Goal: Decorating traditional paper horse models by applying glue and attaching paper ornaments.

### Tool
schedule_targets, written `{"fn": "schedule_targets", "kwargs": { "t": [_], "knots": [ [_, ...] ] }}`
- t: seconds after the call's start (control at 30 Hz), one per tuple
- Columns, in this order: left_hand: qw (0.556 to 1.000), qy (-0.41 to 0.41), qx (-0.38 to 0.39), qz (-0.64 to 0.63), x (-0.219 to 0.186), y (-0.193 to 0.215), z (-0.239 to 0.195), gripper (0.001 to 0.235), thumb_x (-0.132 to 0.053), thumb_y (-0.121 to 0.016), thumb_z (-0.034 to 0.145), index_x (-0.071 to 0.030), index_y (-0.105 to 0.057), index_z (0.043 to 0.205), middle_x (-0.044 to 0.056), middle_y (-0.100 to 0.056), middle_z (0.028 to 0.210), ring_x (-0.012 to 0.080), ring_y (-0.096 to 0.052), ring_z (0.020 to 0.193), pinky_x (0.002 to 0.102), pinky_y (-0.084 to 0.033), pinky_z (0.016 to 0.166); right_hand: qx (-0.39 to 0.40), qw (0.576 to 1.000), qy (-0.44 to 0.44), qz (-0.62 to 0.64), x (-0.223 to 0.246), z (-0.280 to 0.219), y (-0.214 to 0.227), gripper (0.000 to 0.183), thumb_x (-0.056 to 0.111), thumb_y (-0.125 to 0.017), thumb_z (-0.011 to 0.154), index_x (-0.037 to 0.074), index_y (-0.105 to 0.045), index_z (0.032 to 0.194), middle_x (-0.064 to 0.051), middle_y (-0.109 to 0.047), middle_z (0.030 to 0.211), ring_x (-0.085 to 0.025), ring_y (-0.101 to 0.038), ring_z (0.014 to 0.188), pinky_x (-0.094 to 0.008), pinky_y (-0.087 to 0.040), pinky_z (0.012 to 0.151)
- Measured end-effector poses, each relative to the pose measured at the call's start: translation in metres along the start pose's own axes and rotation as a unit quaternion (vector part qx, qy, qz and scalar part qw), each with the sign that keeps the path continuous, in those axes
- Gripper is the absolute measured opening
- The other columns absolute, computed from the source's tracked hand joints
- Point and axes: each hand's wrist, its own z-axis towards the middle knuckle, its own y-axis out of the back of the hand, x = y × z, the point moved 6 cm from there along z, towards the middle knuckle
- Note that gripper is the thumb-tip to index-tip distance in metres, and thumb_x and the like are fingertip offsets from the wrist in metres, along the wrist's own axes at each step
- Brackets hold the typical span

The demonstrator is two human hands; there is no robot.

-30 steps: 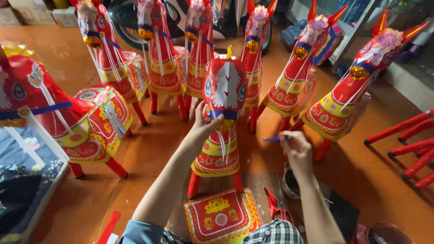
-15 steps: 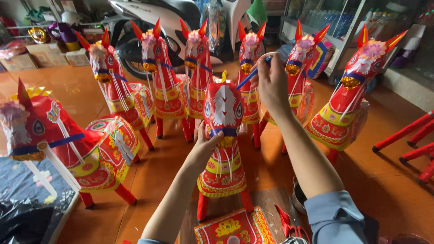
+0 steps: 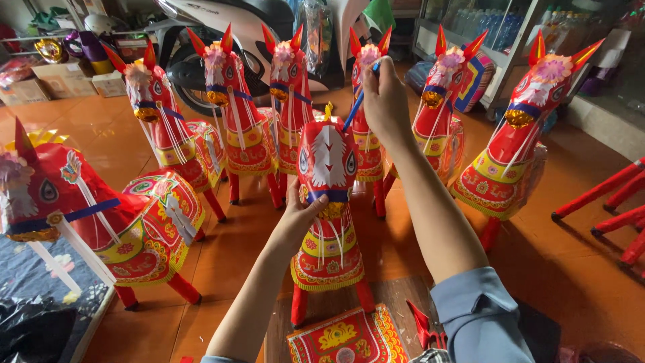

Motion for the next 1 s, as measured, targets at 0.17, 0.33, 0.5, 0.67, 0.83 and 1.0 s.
{"fn": "schedule_targets", "kwargs": {
  "t": [0.17, 0.33, 0.5, 0.67, 0.83, 1.0],
  "knots": [
    [1.0, 0.0, -0.008, 0.013, -0.001, -0.002, -0.001, 0.091, -0.02, -0.07, 0.073, -0.023, -0.021, 0.149, 0.016, -0.056, 0.13, 0.0298, -0.062, 0.108, 0.047, -0.054, 0.091, 0.043, 0.989, 0.141, -0.029, -0.002, -0.002, -0.028, 0.015, 0.016, -0.035, 0.107, 0.006, -0.041, 0.098, -0.006, -0.052, 0.072, -0.011, -0.049, 0.049, -0.018, -0.041, 0.037],
    [0.998, 0.027, -0.043, 0.034, 0.004, 0.001, 0.0, 0.111, -0.025, -0.073, 0.068, -0.024, -0.003, 0.155, 0.015, -0.047, 0.145, 0.0282, -0.055, 0.123, 0.043, -0.043, 0.106, 0.025, 0.998, 0.015, 0.055, -0.021, -0.023, -0.033, 0.014, 0.017, -0.037, 0.104, 0.008, -0.047, 0.099, -0.008, -0.06, 0.078, -0.014, -0.057, 0.056, -0.022, -0.046, 0.038],
    [0.999, -0.003, -0.024, 0.031, 0.002, 0.001, 0.001, 0.106, -0.026, -0.072, 0.07, -0.021, -0.008, 0.154, 0.013, -0.052, 0.139, 0.0259, -0.058, 0.116, 0.042, -0.049, 0.098, -0.067, 0.982, 0.177, 0.022, 0.058, -0.018, 0.002, 0.022, 0.027, -0.034, 0.106, 0.009, -0.047, 0.103, -0.006, -0.061, 0.08, -0.01, -0.053, 0.056, -0.02, -0.039, 0.041],
    [0.999, -0.007, -0.021, 0.023, 0.001, -0.005, -0.001, 0.103, -0.027, -0.072, 0.07, -0.021, -0.012, 0.153, 0.014, -0.054, 0.137, 0.0268, -0.059, 0.116, 0.042, -0.049, 0.098, 0.049, 0.961, 0.273, 0.01, 0.077, -0.018, -0.043, 0.026, 0.028, -0.032, 0.108, 0.005, -0.044, 0.104, -0.017, -0.065, 0.079, -0.022, -0.071, 0.063, -0.024, -0.049, 0.035],
    [0.998, 0.016, -0.039, 0.042, 0.004, -0.002, -0.002, 0.11, -0.03, -0.073, 0.067, -0.024, -0.007, 0.155, 0.016, -0.055, 0.135, 0.0256, -0.058, 0.114, 0.04, -0.047, 0.1, 0.105, 0.955, 0.275, -0.024, 0.084, -0.014, -0.063, 0.012, 0.008, -0.049, 0.103, 0.004, -0.038, 0.099, -0.017, -0.064, 0.082, -0.025, -0.066, 0.068, -0.034, -0.051, 0.051],
    [0.998, 0.008, -0.049, 0.038, 0.002, -0.004, -0.004, 0.106, -0.024, -0.072, 0.071, -0.023, -0.008, 0.155, 0.014, -0.056, 0.132, 0.0236, -0.059, 0.112, 0.038, -0.048, 0.1, 0.135, 0.948, 0.275, -0.083, 0.061, -0.008, -0.085, 0.011, 0.009, -0.049, 0.105, -0.001, -0.044, 0.106, -0.011, -0.061, 0.073, -0.017, -0.058, 0.055, -0.025, -0.049, 0.041]
  ]
}}
